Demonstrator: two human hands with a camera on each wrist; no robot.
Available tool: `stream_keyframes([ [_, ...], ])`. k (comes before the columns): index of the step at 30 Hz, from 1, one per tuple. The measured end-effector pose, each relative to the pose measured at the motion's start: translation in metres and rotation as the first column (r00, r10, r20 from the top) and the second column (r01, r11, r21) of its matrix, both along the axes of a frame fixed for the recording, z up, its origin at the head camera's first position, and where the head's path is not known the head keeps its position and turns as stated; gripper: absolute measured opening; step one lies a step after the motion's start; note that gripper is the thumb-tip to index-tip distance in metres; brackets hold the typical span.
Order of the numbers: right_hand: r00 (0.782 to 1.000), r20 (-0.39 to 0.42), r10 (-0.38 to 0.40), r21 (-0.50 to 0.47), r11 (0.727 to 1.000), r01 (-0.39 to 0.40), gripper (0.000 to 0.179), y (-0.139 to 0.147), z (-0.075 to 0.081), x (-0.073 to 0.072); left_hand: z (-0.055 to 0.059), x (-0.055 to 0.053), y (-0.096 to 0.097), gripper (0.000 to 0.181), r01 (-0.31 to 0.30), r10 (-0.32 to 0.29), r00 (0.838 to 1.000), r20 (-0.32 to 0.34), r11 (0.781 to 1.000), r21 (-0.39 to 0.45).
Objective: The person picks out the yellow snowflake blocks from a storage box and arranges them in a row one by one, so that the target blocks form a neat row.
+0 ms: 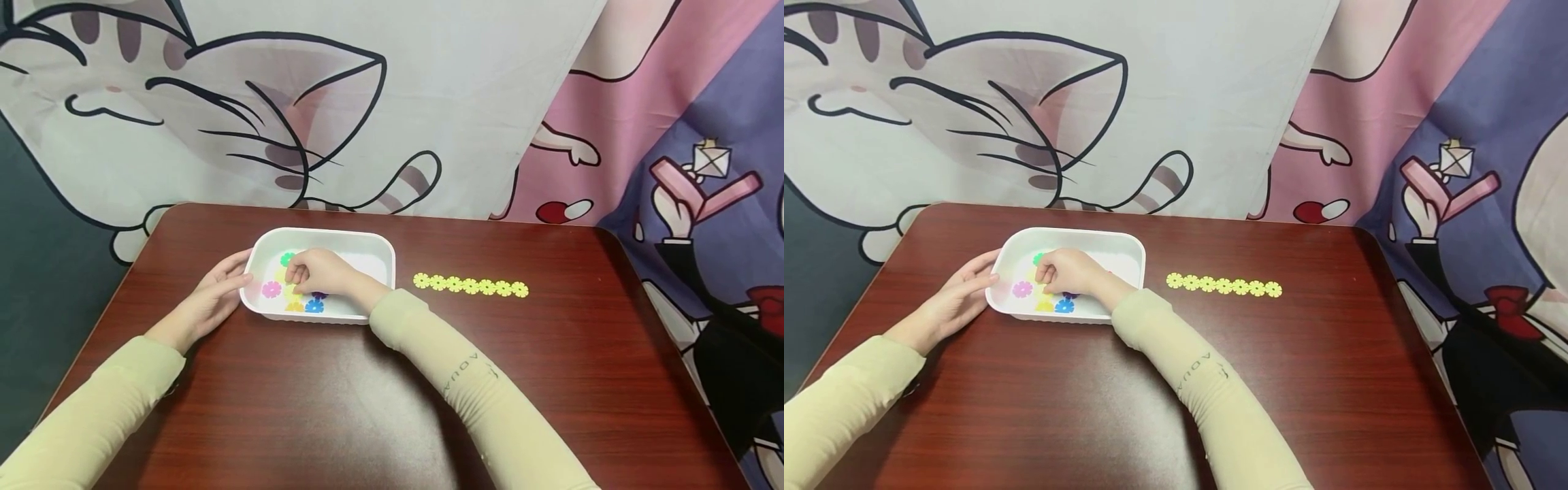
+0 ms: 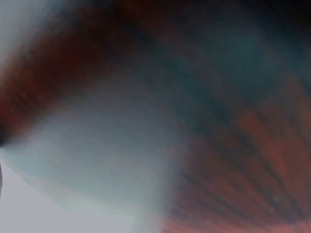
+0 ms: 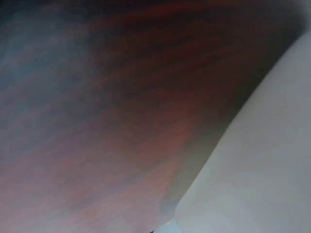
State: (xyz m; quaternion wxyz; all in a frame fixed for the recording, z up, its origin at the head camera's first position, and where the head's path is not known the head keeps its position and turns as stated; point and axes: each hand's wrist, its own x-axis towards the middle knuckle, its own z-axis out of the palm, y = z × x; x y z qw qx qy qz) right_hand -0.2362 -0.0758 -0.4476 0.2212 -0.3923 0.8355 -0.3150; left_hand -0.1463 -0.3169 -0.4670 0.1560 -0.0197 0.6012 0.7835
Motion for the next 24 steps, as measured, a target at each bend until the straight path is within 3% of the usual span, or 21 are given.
stream_keyframes([
  [5, 0.999, 0.040, 0.014, -0.044, 0.999, -0.012, 0.011, 0.003, 0.004, 0.001, 0.000, 0.000, 0.001, 0.052, -0.007, 0.007, 1.000, 0.008, 1.000, 0.002],
  [13, 0.992, 0.124, -0.016, -0.129, 0.991, 0.032, 0.009, 0.012, 0.008, -0.003, 0.001, -0.002, 0.001, 0.057, -0.005, 0.006, 1.000, 0.019, 1.000, -0.019],
  [24, 0.996, 0.083, -0.020, -0.171, 0.985, 0.034, 0.013, 0.034, 0.020, -0.003, -0.001, -0.001, 0.000, 0.055, 0.005, -0.005, 1.000, -0.001, 1.000, 0.011],
])
